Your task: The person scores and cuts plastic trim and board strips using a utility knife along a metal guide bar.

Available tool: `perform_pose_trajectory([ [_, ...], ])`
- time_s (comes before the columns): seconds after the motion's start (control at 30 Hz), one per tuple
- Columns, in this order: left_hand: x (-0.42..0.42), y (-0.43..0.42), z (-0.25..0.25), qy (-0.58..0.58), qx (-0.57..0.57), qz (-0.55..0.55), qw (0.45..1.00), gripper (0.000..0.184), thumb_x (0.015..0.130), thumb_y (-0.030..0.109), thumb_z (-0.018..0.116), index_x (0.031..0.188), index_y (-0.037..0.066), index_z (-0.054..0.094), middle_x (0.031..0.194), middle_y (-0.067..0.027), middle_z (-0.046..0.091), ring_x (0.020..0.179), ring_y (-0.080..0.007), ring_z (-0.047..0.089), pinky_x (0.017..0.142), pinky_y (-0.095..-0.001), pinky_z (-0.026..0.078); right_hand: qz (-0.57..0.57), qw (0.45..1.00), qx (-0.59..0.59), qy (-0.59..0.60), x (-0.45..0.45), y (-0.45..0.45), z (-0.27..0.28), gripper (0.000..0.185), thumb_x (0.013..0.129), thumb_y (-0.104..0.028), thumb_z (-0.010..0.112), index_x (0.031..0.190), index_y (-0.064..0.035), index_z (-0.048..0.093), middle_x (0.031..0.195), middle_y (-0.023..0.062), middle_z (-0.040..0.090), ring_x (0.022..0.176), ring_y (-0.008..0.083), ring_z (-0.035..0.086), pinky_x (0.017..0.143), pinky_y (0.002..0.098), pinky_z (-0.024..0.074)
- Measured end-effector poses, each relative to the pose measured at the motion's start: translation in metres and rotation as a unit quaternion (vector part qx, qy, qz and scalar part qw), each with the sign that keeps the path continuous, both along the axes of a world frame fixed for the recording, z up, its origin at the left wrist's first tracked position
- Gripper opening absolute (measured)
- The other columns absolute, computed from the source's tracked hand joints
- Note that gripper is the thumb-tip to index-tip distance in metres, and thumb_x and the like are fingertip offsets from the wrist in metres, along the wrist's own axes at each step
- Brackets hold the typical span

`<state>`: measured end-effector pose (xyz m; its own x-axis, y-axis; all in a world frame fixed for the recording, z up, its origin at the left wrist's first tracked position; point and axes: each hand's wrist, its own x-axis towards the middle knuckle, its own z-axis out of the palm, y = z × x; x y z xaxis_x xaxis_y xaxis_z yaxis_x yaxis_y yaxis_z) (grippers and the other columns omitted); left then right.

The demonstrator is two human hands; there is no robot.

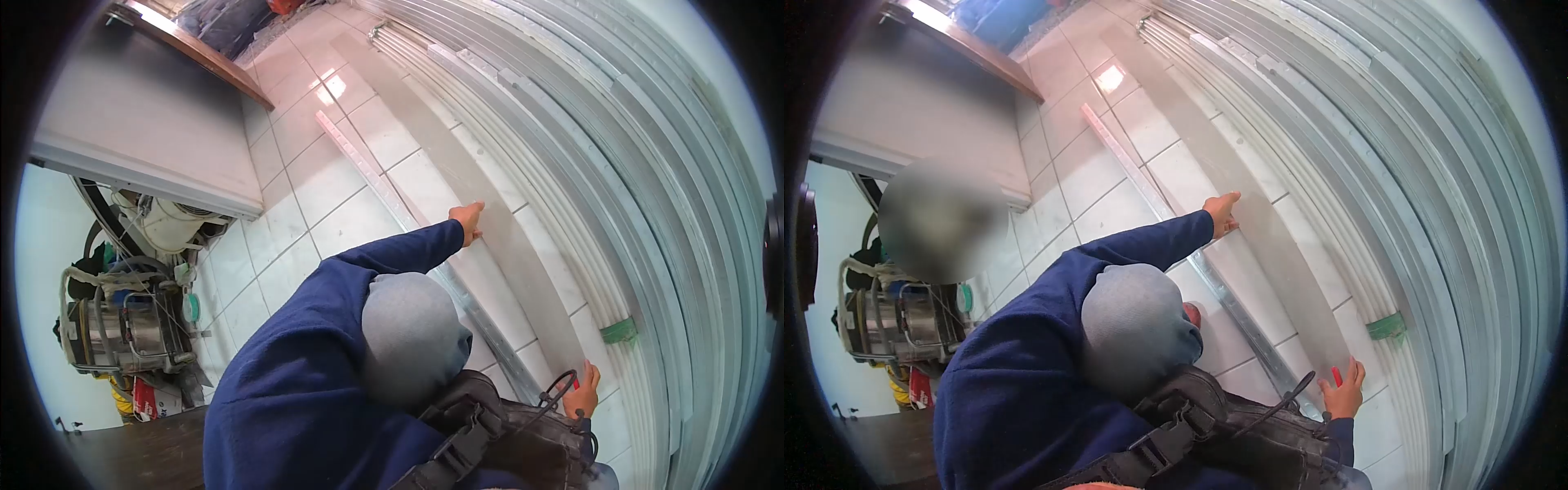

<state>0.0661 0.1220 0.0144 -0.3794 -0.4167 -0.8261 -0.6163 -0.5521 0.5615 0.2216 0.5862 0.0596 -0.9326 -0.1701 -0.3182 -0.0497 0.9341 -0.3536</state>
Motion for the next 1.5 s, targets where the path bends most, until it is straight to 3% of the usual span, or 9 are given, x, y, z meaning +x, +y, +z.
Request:
perform_pose_trajectory([
  [0.23, -0.01, -0.007, -0.003, -0.019, -0.104, -0.054, 0.993, 0.069, 0.078, 0.029, 0.067, 0.126, -0.005, 0.031, 0.122, -0.0214, 0.048, 0.108, -0.0327, 0.052, 0.081, -0.0439, 0.049, 0.039, 0.994, 0.101, -0.035, -0.012, -0.001, 0.006, 0.093, 0.055, -0.024, 0.084, 0.133, -0.0135, 0.036, 0.134, 0.0096, 0.034, 0.105, 0.0318, 0.055, 0.078, 0.0436, 0.0497],
  [0.47, -0.031, -0.02, -0.024, -0.009, -0.071, 0.009, 0.997, 0.068, 0.077, 0.03, 0.068, 0.125, -0.003, 0.034, 0.122, -0.0224, 0.049, 0.109, -0.0332, 0.054, 0.082, -0.0446, 0.049, 0.058, 0.994, 0.086, -0.022, -0.012, 0.0, 0.0, 0.086, 0.057, -0.021, 0.082, 0.129, -0.0131, 0.036, 0.129, 0.0146, 0.035, 0.099, 0.0364, 0.057, 0.076, 0.0455, 0.0496],
  [0.63, -0.026, -0.055, -0.034, 0.04, 0.006, -0.002, 0.999, 0.044, 0.081, 0.045, 0.061, 0.107, 0.011, 0.051, 0.092, -0.0093, 0.052, 0.074, -0.0217, 0.052, 0.064, -0.0387, 0.042, 0.067, 0.994, 0.08, -0.016, -0.014, 0.003, 0.025, 0.084, 0.056, -0.019, 0.081, 0.127, -0.0132, 0.036, 0.128, 0.0165, 0.034, 0.096, 0.0375, 0.058, 0.074, 0.0448, 0.0505],
  [0.7, -0.031, -0.061, -0.032, 0.117, 0.063, 0.061, 0.989, 0.047, 0.085, 0.037, 0.06, 0.115, 0.003, 0.046, 0.102, -0.0152, 0.056, 0.091, -0.0296, 0.057, 0.07, -0.0454, 0.05, 0.07, 0.994, 0.08, -0.021, -0.02, 0.002, 0.033, 0.082, 0.056, -0.019, 0.08, 0.126, -0.0131, 0.037, 0.128, 0.0163, 0.035, 0.093, 0.0376, 0.058, 0.073, 0.0442, 0.0511],
  [1.0, -0.041, -0.065, 0.029, 0.033, -0.056, -0.215, 0.975, 0.021, 0.079, 0.02, 0.063, 0.078, 0.002, 0.053, 0.066, -0.0072, 0.054, 0.056, -0.0214, 0.061, 0.051, -0.0319, 0.054, 0.129, 0.989, 0.033, -0.059, -0.014, 0.027, 0.05, 0.049, 0.066, -0.018, 0.069, 0.112, -0.0138, 0.053, 0.125, 0.0119, 0.051, 0.096, 0.0327, 0.059, 0.077, 0.0435, 0.0493],
  [1.2, -0.031, -0.025, 0.075, -0.007, -0.108, -0.372, 0.922, 0.028, 0.077, 0.027, 0.063, 0.063, 0.008, 0.048, 0.054, -0.0021, 0.046, 0.042, -0.0156, 0.049, 0.037, -0.0264, 0.037, 0.08, 0.989, 0.072, -0.104, -0.014, 0.036, 0.084, 0.033, 0.073, -0.014, 0.065, 0.105, -0.0127, 0.058, 0.088, 0.0143, 0.064, 0.084, 0.036, 0.061, 0.071, 0.0436, 0.0484],
  [1.3, -0.052, -0.009, 0.093, 0.016, -0.246, -0.512, 0.823, 0.036, 0.081, 0.036, 0.061, 0.065, 0.006, 0.053, 0.056, -0.0047, 0.051, 0.041, -0.0151, 0.05, 0.036, -0.0298, 0.039, 0.027, 0.988, 0.092, -0.123, -0.027, 0.07, 0.054, 0.029, 0.075, -0.016, 0.065, 0.102, -0.01, 0.057, 0.086, 0.0167, 0.064, 0.081, 0.0364, 0.061, 0.07, 0.045, 0.0473],
  [1.4, -0.078, 0.0, 0.101, 0.162, -0.535, -0.689, 0.462, 0.031, 0.076, 0.033, 0.068, 0.09, 0.006, 0.063, 0.077, -0.0105, 0.064, 0.07, -0.0262, 0.063, 0.066, -0.0374, 0.051, 0.003, 0.994, -0.015, -0.112, -0.045, 0.092, 0.037, 0.027, 0.075, -0.023, 0.067, 0.096, -0.0084, 0.057, 0.085, 0.0179, 0.064, 0.081, 0.0362, 0.061, 0.07, 0.0443, 0.0466],
  [1.5, -0.095, -0.004, 0.067, 0.289, -0.498, -0.76, 0.303, 0.044, 0.071, 0.028, 0.071, 0.11, 0.011, 0.059, 0.104, -0.0119, 0.063, 0.099, -0.0314, 0.058, 0.087, -0.041, 0.044, 0.049, 0.987, 0.058, -0.142, -0.053, 0.087, 0.029, 0.028, 0.074, -0.023, 0.068, 0.095, -0.0083, 0.058, 0.084, 0.0166, 0.064, 0.082, 0.0346, 0.061, 0.07, 0.0427, 0.0468],
])
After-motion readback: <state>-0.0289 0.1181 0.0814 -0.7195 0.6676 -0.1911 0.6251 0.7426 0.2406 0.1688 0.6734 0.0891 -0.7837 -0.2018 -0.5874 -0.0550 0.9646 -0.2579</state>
